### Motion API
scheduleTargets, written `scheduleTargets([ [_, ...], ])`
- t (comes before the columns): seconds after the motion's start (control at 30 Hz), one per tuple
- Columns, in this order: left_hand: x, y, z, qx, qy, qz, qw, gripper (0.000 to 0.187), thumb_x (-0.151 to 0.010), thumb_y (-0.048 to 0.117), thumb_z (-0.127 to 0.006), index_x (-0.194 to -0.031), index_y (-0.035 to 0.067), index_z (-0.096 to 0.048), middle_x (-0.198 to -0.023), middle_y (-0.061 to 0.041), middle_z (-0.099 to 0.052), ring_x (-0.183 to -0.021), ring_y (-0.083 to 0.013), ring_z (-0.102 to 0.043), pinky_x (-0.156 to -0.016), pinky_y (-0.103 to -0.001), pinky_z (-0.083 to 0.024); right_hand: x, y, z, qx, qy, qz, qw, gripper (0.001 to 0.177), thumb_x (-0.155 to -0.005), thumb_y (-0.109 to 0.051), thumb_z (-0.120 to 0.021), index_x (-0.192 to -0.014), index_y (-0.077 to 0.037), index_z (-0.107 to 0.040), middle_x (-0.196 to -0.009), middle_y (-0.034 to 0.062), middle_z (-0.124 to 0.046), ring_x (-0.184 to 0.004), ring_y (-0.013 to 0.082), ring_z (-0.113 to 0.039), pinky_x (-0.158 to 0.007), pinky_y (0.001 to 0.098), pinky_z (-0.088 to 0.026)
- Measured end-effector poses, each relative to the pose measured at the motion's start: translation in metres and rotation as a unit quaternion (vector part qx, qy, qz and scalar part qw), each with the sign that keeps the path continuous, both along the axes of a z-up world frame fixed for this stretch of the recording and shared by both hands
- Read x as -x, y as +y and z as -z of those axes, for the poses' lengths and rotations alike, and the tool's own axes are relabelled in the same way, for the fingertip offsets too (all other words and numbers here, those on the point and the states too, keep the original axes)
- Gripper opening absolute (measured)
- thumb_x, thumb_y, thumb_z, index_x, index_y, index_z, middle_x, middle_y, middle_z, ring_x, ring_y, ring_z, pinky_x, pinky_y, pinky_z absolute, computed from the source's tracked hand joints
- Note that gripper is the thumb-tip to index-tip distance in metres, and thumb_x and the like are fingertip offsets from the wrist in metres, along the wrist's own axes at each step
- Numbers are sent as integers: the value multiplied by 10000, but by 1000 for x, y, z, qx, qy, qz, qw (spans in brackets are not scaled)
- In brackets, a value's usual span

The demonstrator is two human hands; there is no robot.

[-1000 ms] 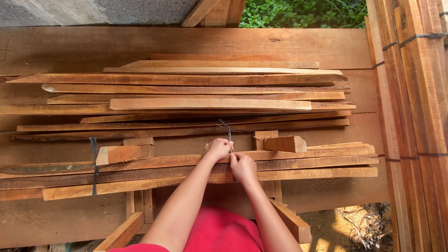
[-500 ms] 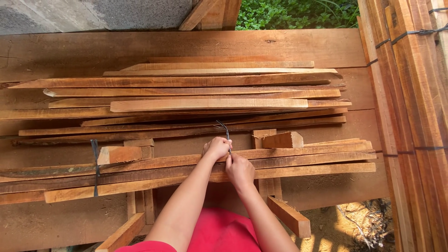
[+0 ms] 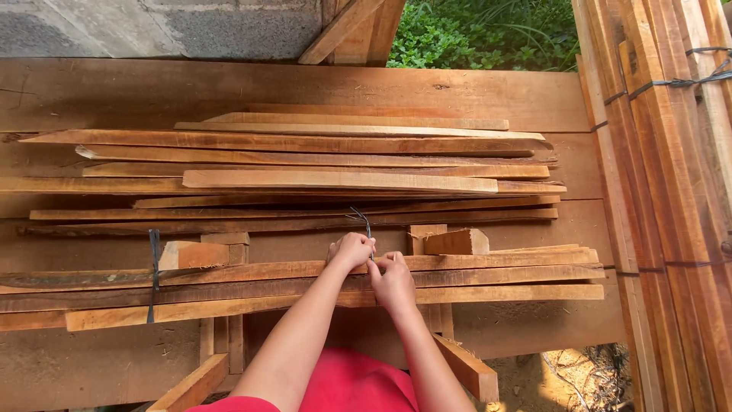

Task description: Bundling several wooden strips together and securing them with wire ties using pliers.

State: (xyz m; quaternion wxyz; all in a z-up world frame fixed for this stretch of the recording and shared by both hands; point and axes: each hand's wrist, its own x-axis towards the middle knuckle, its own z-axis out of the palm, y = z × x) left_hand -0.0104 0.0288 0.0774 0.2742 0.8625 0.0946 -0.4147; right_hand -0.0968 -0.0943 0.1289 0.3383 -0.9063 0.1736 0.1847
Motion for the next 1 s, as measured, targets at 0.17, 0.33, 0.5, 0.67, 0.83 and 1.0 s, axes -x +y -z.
scheduleTargets([
  [0.17, -1, 0, 43, 15, 5, -22, 1000, 314, -855, 543, -518, -876, 423, -807, -1031, 97, -781, -1181, -194, -679, -1004, -373, -535, -14, -2, 36, -240, -56, 183, 952, 337, -991, -276, -618, -724, -120, -750, -867, 37, -714, -813, 207, -623, -695, 303, -449],
  [0.33, -6, -1, 48, 31, 28, -34, 999, 341, -887, 557, -522, -878, 390, -819, -995, 98, -785, -1178, -189, -679, -1011, -369, -533, -9, 5, 18, -307, -89, 196, 927, 419, -1066, -199, -537, -708, -57, -702, -747, 81, -727, -760, 156, -586, -721, 280, -471],
  [0.5, -10, -4, 84, 51, 54, -46, 996, 297, -857, 549, -577, -787, 385, -814, -871, 150, -782, -1126, -136, -702, -991, -310, -541, -35, 0, 50, -196, -80, 163, 964, 447, -1052, -270, -538, -676, -87, -698, -693, 125, -693, -760, 237, -648, -768, 372, -513],
  [0.67, -8, -7, 119, 57, 73, -82, 992, 271, -842, 496, -621, -787, 329, -828, -839, 83, -787, -1103, -192, -716, -966, -353, -548, -65, 1, 78, -179, 37, 226, 957, 433, -1011, -304, -555, -659, -104, -709, -637, 91, -692, -716, 243, -695, -609, 373, -574],
  [0.83, -9, -3, 56, 51, 61, -72, 994, 252, -791, 461, -621, -700, 336, -819, -790, 82, -782, -1041, -186, -736, -929, -341, -564, -26, 9, 23, -234, -60, 203, 949, 494, -1051, -227, -513, -603, -54, -628, -580, 126, -650, -625, 232, -620, -668, 360, -535],
  [1.0, -9, -4, 53, 42, 53, -47, 997, 289, -853, 505, -583, -812, 363, -831, -1041, 37, -792, -1194, -235, -673, -992, -381, -549, 19, 13, 11, -151, -286, -4, 946, 380, -1082, -160, -482, -707, -129, -538, -672, 60, -587, -747, 292, -667, -794, 364, -494],
])
